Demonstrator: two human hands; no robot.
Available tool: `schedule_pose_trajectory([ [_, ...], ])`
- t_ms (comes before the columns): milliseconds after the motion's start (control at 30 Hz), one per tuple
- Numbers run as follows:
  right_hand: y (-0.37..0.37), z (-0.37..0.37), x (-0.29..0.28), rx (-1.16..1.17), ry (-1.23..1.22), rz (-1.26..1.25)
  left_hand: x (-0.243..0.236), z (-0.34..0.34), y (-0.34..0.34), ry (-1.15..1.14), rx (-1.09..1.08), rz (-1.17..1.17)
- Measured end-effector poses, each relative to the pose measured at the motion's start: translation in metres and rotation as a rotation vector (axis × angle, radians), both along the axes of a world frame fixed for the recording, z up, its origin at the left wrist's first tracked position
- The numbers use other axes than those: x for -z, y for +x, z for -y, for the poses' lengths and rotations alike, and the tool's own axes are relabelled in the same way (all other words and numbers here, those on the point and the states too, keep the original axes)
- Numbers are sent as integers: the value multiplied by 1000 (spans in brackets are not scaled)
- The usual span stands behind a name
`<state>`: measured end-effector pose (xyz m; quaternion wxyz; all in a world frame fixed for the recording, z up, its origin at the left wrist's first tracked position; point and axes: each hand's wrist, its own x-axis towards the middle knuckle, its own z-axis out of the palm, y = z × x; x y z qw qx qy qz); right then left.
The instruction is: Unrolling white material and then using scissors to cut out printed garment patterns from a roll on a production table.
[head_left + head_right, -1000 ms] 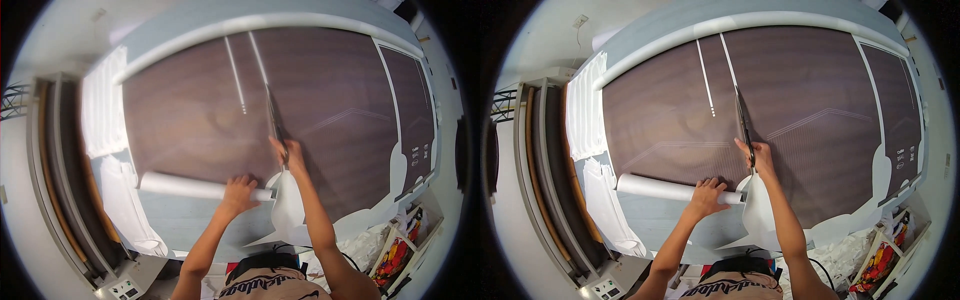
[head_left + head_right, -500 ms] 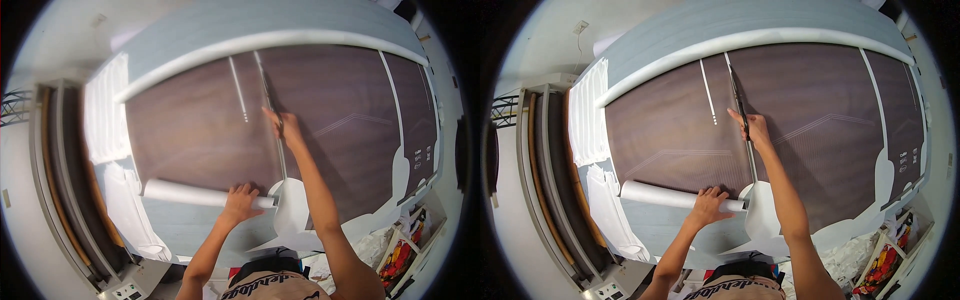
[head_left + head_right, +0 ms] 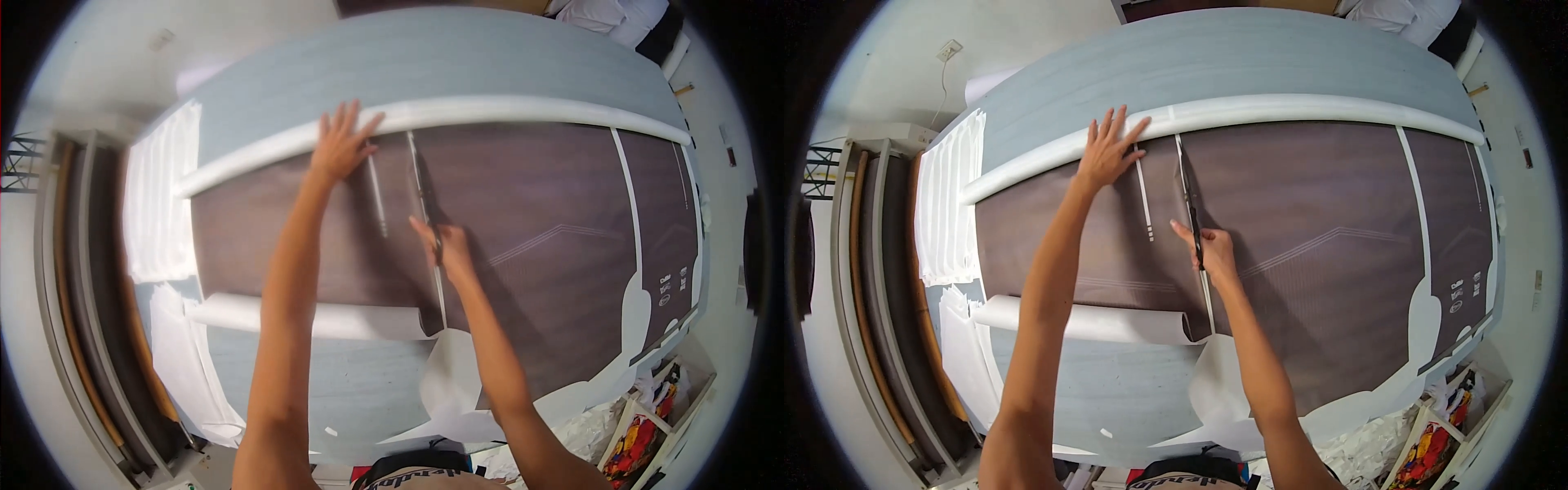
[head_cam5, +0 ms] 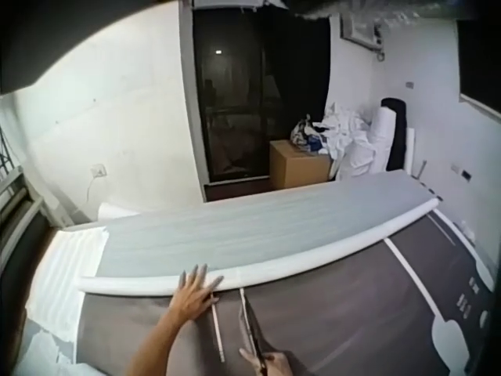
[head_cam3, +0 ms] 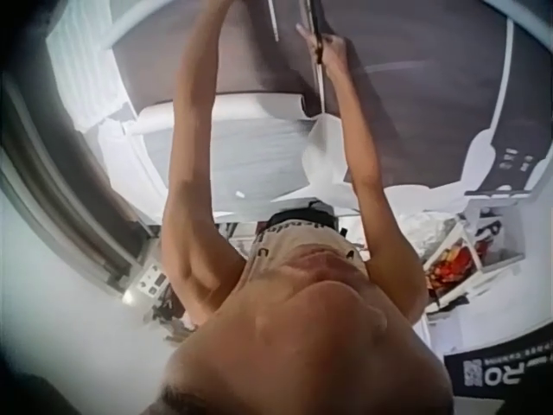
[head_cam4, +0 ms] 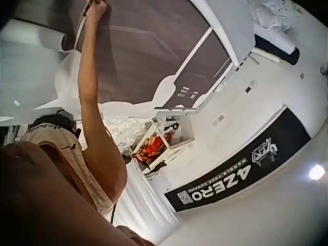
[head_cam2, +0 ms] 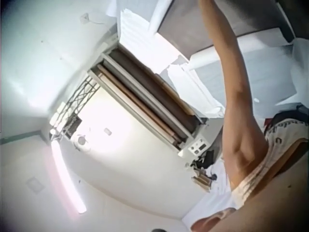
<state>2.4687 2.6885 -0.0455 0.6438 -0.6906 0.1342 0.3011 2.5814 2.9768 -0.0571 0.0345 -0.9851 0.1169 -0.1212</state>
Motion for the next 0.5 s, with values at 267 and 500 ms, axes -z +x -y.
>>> schedule_pose_trajectory([
  [267,4,-11,-1,1,48,-51,-1,-7,8,-516,-341,358],
  [500,41,4,-8,-30,101,-77,-80,95,-199,-435,-68,-779],
])
